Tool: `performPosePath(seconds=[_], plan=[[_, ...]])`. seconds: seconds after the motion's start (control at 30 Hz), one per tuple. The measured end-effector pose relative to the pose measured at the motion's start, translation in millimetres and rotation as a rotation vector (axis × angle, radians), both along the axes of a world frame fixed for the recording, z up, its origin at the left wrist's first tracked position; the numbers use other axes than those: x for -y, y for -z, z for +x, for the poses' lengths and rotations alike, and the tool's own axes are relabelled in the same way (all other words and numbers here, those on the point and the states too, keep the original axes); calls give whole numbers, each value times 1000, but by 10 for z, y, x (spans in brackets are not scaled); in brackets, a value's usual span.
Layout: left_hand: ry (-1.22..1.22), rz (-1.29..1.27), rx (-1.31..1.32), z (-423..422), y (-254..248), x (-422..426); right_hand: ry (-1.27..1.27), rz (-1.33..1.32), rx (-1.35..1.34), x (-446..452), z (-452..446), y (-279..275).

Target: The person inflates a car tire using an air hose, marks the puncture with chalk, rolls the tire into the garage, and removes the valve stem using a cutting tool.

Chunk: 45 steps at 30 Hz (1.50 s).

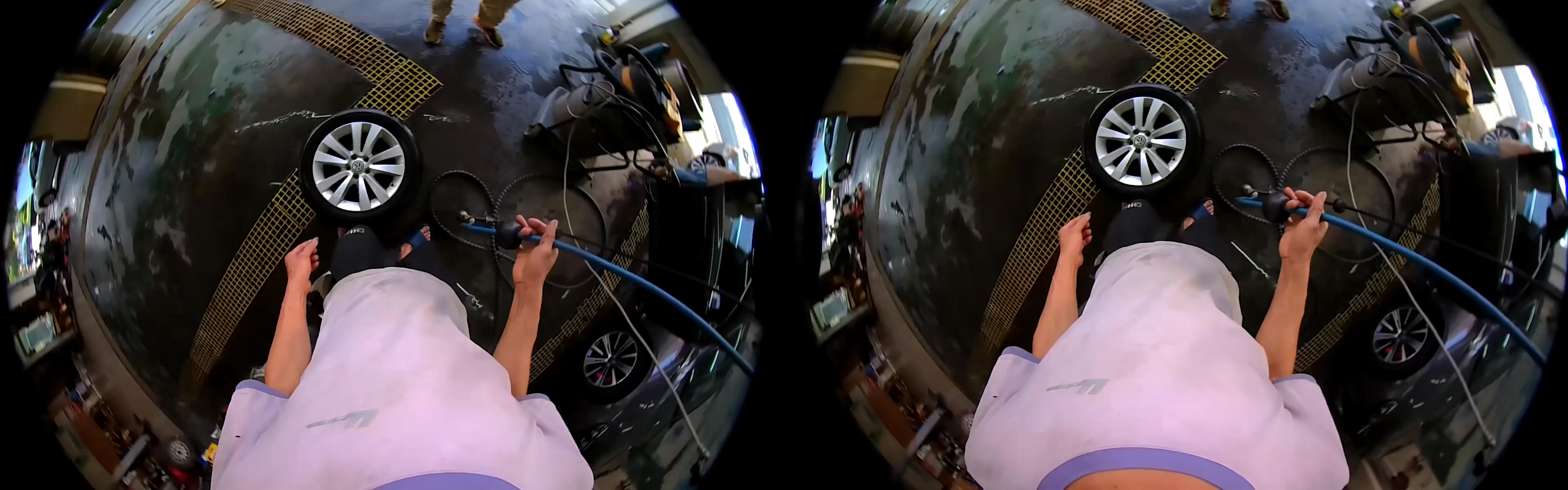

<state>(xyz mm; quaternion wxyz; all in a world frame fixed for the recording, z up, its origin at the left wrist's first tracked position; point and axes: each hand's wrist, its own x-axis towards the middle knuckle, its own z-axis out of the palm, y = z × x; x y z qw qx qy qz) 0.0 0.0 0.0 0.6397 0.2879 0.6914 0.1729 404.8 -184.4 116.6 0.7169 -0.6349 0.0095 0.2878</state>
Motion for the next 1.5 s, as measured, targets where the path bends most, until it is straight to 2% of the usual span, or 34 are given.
performPosePath(seconds=[0.03,0.07,0.1,0.17,0.23,0.3,0.37,0.43,0.47,0.53,0.6,0.7,0.77,0.83,0.9,0.97,1.03,1.17,1.23,1.3,1.4,1.5], plan=[[-62,-26,1,38,-8,312,-87,45,-78,-1,-20,-171],[-140,-69,157,332,-129,519,-122,58,-152,-16,-47,-353],[-200,34,251,-203,-269,-290,-172,165,-219,-870,-762,-201],[-264,-111,491,298,-139,-46,-305,142,-243,-875,-799,-727],[-384,-195,741,311,-179,-44,-360,149,-290,-880,-958,-953],[-443,-141,920,368,-233,-270,-591,285,-193,-870,-1052,-1059],[-526,-43,993,337,-201,-509,-616,336,-150,-936,-1324,-1222],[-739,34,997,126,-136,-785,-388,138,-261,-990,-1622,-1319],[-833,35,940,30,-102,-932,-388,135,-243,-963,-1663,-1279],[-963,33,865,-351,6,-1147,-510,324,-231,-790,-1695,-1178],[-1003,52,875,-826,245,-1338,-347,254,-237,-640,-1651,-1141],[-1005,140,806,-1561,424,-1508,-171,144,-312,-490,-1660,-1072],[-1020,107,770,-1867,289,-1592,-150,44,-187,-305,-1558,-733],[-940,95,713,-2022,178,-1632,-128,16,-174,-369,-1637,-663],[-809,240,722,-2193,395,-1671,-30,-7,-178,-418,-1664,-478],[-849,368,899,-2167,55,-1644,80,-63,-184,-425,-1589,-143],[-818,470,941,-2206,-135,-1657,112,-163,-162,-496,-1589,121],[-732,554,829,-2125,-624,-1604,-38,-271,-123,-846,-1391,714],[-674,598,798,-2037,-861,-1508,-59,-318,-82,-1034,-1190,1257],[-530,683,660,-1845,-1076,-1418,-90,-398,-137,-1352,-1140,1434],[-445,714,481,-1478,-1237,-1218,-117,-487,-226,-1711,-1010,1793],[-348,723,300,-1036,-1375,-1060,-170,-621,-240,-1962,-967,1859]])
